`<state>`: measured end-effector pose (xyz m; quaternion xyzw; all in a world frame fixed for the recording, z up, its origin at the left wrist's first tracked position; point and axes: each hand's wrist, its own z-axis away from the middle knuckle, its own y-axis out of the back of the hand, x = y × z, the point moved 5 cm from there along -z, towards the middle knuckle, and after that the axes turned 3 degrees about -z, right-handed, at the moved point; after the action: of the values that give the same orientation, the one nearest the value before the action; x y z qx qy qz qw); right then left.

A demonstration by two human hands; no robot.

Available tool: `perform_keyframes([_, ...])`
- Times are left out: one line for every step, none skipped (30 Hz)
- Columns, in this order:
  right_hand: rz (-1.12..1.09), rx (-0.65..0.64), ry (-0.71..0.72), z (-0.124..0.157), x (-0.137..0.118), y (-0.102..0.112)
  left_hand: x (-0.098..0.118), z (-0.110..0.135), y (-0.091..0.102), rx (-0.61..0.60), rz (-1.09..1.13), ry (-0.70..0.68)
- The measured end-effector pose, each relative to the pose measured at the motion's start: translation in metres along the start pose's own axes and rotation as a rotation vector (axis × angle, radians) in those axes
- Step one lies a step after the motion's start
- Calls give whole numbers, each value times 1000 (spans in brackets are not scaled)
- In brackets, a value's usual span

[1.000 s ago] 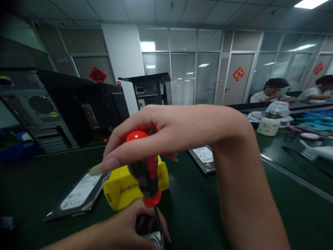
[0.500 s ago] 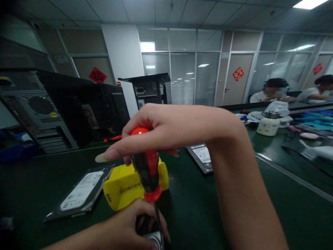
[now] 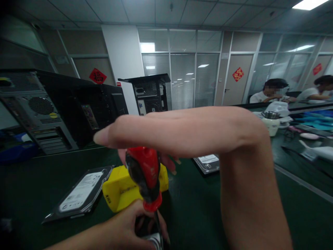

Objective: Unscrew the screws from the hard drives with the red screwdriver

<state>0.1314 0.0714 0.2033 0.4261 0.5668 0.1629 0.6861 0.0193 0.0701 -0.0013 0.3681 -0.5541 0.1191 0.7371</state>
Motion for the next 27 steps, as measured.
perform_keyframes([19,-8,3,0,0,0,0,0,0,5,1,4])
perform_keyframes([37,-13,7,0,-1,0,1,0,0,11,5,12])
perform_keyframes([52,-14,7,0,-1,0,1,0,1,19,5,19])
perform_keyframes([59,-11,5,0,-1,0,1,0,1,24,3,25])
perform_keyframes([58,-7,-3,0,-2,0,1,0,1,25,2,29])
perform_keyframes([56,0,-11,0,-2,0,0,0,1,20,0,33])
perform_keyframes([53,3,-14,0,-2,-1,0,0,1,13,-5,36])
perform_keyframes([54,5,-25,0,-2,-1,-1,0,1,7,-11,37])
perform_keyframes([53,13,-29,-1,-3,-1,-2,0,0,3,-14,35])
perform_keyframes([51,15,-33,-1,-3,-1,-3,0,0,-1,-9,31])
perform_keyframes([46,15,-33,0,-3,-1,-3,-1,0,0,-7,26])
perform_keyframes([42,11,-38,0,-3,-2,-3,-1,0,4,-8,22])
perform_keyframes([36,4,-37,0,-2,-2,-3,-1,0,9,-10,21])
perform_keyframes([33,0,-35,0,-2,-2,-2,-1,1,15,-13,20])
perform_keyframes([29,-4,-29,0,-2,-2,-2,-1,1,25,-17,16])
perform_keyframes([30,-7,-21,0,-1,-2,-1,-1,1,32,-18,10])
perform_keyframes([38,-4,-11,-1,-1,-1,0,-1,1,36,-14,4])
perform_keyframes([55,0,6,-2,-2,-1,0,-1,1,38,-10,1])
perform_keyframes([81,8,23,-3,-3,-1,-1,-1,1,37,-7,2])
perform_keyframes([115,18,35,-4,-4,-1,-2,-1,1,34,-6,5])
perform_keyframes([148,26,53,-6,-6,-1,-3,0,1,28,-3,10])
perform_keyframes([176,33,75,-6,-8,-2,-4,0,1,23,-2,15])
perform_keyframes([197,39,94,-7,-10,-3,-5,0,1,18,-3,19])
perform_keyframes([212,45,107,-7,-12,-4,-6,0,1,10,-5,24])
perform_keyframes([225,54,109,-7,-14,-4,-6,0,1,2,-5,29])
perform_keyframes([232,64,106,-6,-14,-5,-7,0,1,-5,-7,35])
perform_keyframes([235,80,94,-5,-14,-5,-7,1,1,-9,-8,37])
